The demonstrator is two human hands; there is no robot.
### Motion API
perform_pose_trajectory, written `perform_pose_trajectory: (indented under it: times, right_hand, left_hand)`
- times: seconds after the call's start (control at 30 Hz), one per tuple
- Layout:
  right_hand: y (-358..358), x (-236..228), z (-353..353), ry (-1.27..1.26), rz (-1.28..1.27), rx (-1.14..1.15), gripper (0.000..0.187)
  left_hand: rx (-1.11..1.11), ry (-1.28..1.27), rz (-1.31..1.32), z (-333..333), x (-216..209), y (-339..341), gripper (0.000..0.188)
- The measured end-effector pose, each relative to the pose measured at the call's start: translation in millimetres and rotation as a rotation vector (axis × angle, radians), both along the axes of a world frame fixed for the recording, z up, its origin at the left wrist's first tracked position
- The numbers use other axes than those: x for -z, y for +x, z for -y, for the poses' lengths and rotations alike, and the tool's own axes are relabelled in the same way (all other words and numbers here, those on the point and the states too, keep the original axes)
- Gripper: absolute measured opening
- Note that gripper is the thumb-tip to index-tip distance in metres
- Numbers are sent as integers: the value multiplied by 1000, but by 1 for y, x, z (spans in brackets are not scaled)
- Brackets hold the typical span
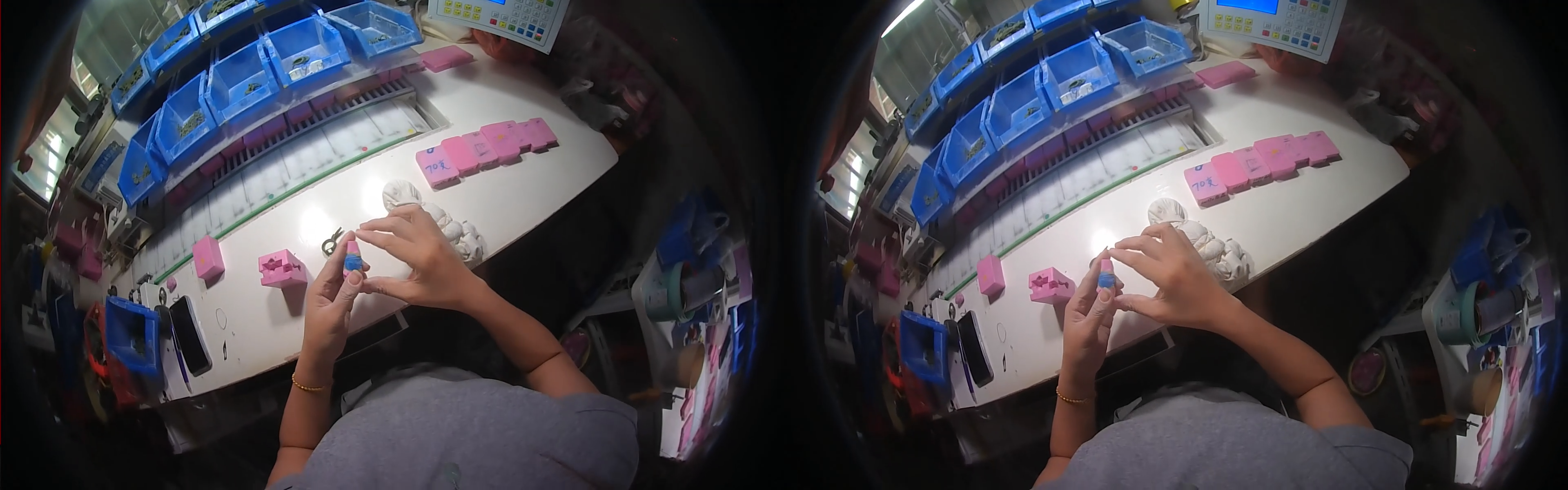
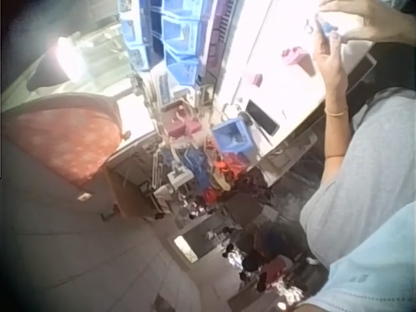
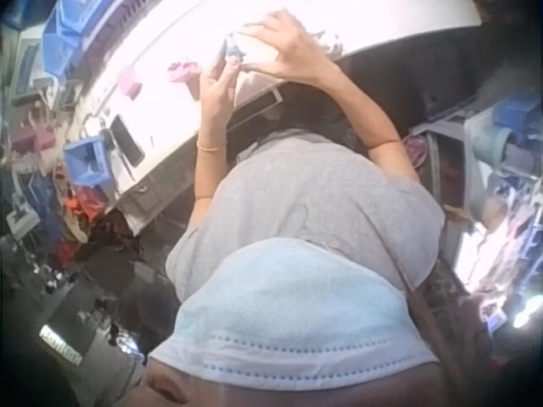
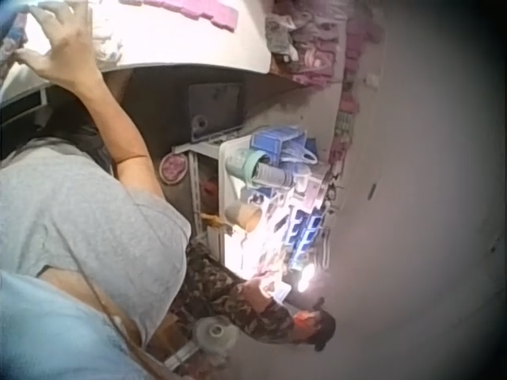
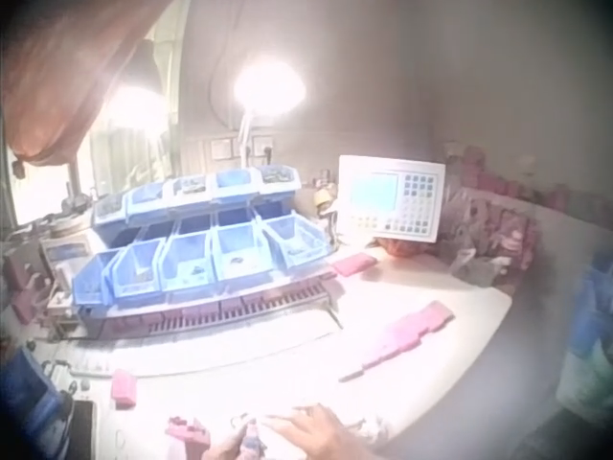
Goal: The recorder is assembling small electronic components by placing them into pink silicone molds and connecting them with small wires or connectors.
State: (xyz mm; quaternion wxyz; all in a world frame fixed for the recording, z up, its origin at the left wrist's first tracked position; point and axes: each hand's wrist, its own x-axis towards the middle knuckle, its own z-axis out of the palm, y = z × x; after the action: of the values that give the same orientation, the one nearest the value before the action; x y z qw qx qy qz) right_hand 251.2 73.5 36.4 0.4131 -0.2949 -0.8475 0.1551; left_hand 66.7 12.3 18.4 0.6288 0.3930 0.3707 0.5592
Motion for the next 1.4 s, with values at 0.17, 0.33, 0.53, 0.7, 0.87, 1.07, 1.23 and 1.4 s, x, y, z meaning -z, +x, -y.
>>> perform_pose_trajectory:
  times: [0.17, 0.33, 0.53, 0.7, 0.87, 1.07, 1.23, 1.4]
  right_hand:
    - [-13, 5, 7, -11, -29, -24, 52]
    - [-9, 18, 5, -157, -90, -20, 54]
    - [-23, 5, 8, -364, -131, -103, 54]
    - [-84, -20, 23, -678, -467, -362, 56]
    - [-118, -11, 24, -1014, -415, -430, 56]
    - [-106, 5, 17, -444, -164, -333, 48]
    - [-80, 15, 8, -354, -31, -328, 46]
    - [-81, 9, 6, -514, 135, -327, 44]
  left_hand:
    - [-37, 6, -77, 6, 1, -1, 59]
    - [-257, 352, -886, 9, -20, -25, 40]
    - [-524, 400, -1292, -13, -18, -119, 27]
    - [-216, -90, -673, 6, -6, -98, 31]
    - [-324, 29, -834, 29, -10, -80, 27]
    - [-186, -70, -314, 30, 15, -106, 30]
    - [-227, -149, -294, 33, 11, -94, 31]
    - [-246, -128, -343, 32, 10, -92, 30]
